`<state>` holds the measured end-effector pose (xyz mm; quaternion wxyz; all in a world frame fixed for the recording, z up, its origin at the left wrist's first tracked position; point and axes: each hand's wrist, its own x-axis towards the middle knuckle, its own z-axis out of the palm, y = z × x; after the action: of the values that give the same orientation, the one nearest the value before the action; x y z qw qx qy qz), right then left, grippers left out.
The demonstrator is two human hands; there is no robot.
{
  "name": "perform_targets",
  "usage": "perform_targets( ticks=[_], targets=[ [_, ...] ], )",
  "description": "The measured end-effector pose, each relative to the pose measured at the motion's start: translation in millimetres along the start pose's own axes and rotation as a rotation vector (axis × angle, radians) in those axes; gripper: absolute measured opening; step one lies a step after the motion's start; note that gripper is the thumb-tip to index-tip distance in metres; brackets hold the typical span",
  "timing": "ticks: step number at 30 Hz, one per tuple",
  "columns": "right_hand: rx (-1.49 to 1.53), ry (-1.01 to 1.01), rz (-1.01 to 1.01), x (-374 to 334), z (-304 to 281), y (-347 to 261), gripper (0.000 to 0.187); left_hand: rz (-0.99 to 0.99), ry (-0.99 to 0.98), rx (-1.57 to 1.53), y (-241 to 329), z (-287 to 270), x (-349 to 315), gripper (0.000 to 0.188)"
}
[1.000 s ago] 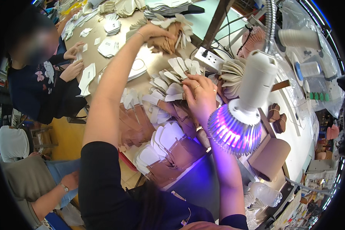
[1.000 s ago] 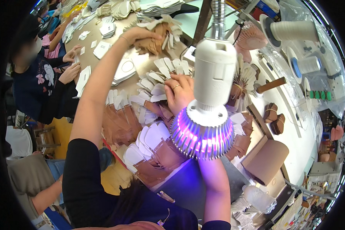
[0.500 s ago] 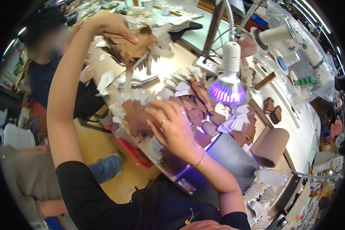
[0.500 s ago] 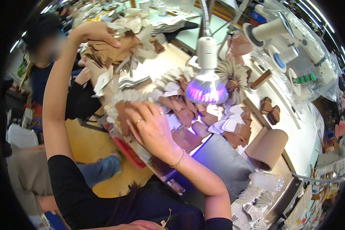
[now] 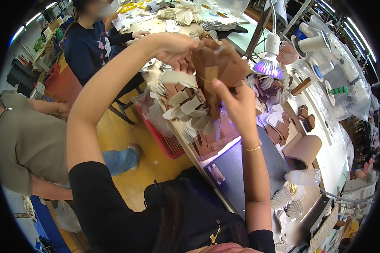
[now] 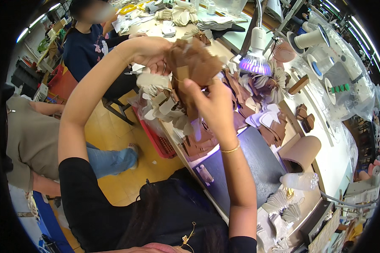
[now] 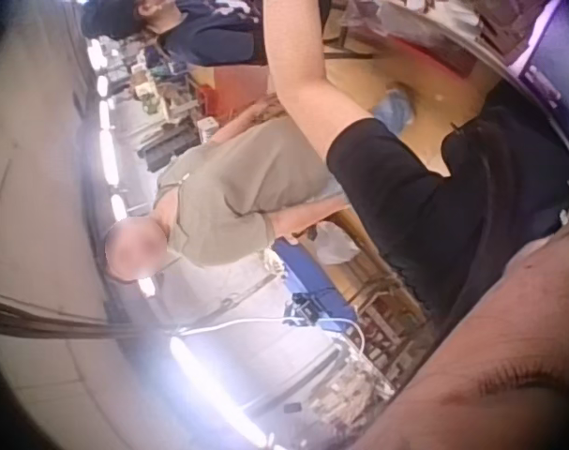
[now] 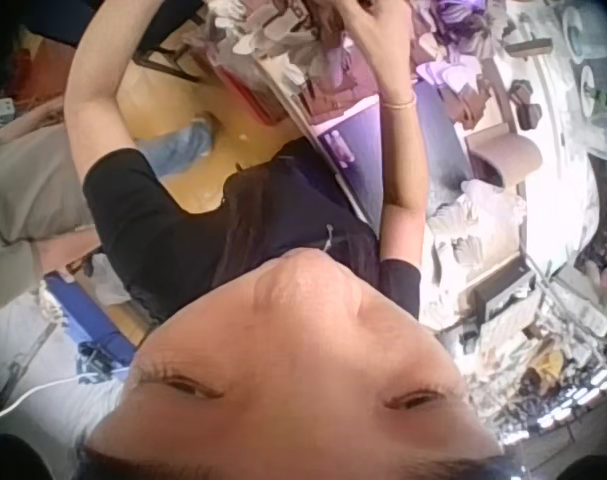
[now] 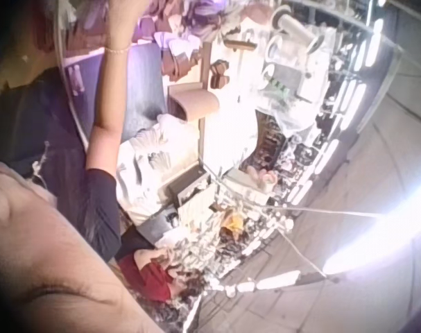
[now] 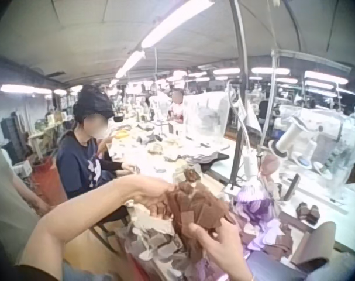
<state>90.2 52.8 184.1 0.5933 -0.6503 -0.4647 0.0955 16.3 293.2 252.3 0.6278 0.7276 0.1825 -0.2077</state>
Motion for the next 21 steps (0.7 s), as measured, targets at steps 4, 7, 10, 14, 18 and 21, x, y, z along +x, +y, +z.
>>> perform_targets(
  ticks=[4, 7, 10, 14, 18, 21],
  targets=[
    [0.342, -0.045, 0.237, -19.7, -30.6, 1.6, 0.031, 0.237, 0.194, -0.226, -10.9, 34.7, -25.1, 0.041],
    [0.598, -0.027, 0.233, -38.0, -40.0, 3.6, 0.032, 0.474, 0.165, 0.126, -25.3, 62.2, -39.5, 0.043],
    [0.689, -0.032, 0.240, -51.2, -43.9, 2.2, 0.032, 0.511, 0.188, 0.202, -32.2, 87.9, -46.2, 0.058],
    [0.476, -0.104, 0.119, -62.7, -50.0, -6.5, 0.032, 0.549, 0.193, 0.382, -38.1, 127.5, -43.9, 0.075],
    [0.325, -0.083, 0.040, -66.3, -52.7, -15.4, 0.029, 0.715, 0.286, 0.202, -39.1, 155.8, -32.4, 0.063],
    [0.218, 0.008, 0.011, -65.6, -48.7, -18.1, 0.031, 0.766, 0.386, 0.184, -41.9, 170.7, -22.4, 0.054]
  ],
)
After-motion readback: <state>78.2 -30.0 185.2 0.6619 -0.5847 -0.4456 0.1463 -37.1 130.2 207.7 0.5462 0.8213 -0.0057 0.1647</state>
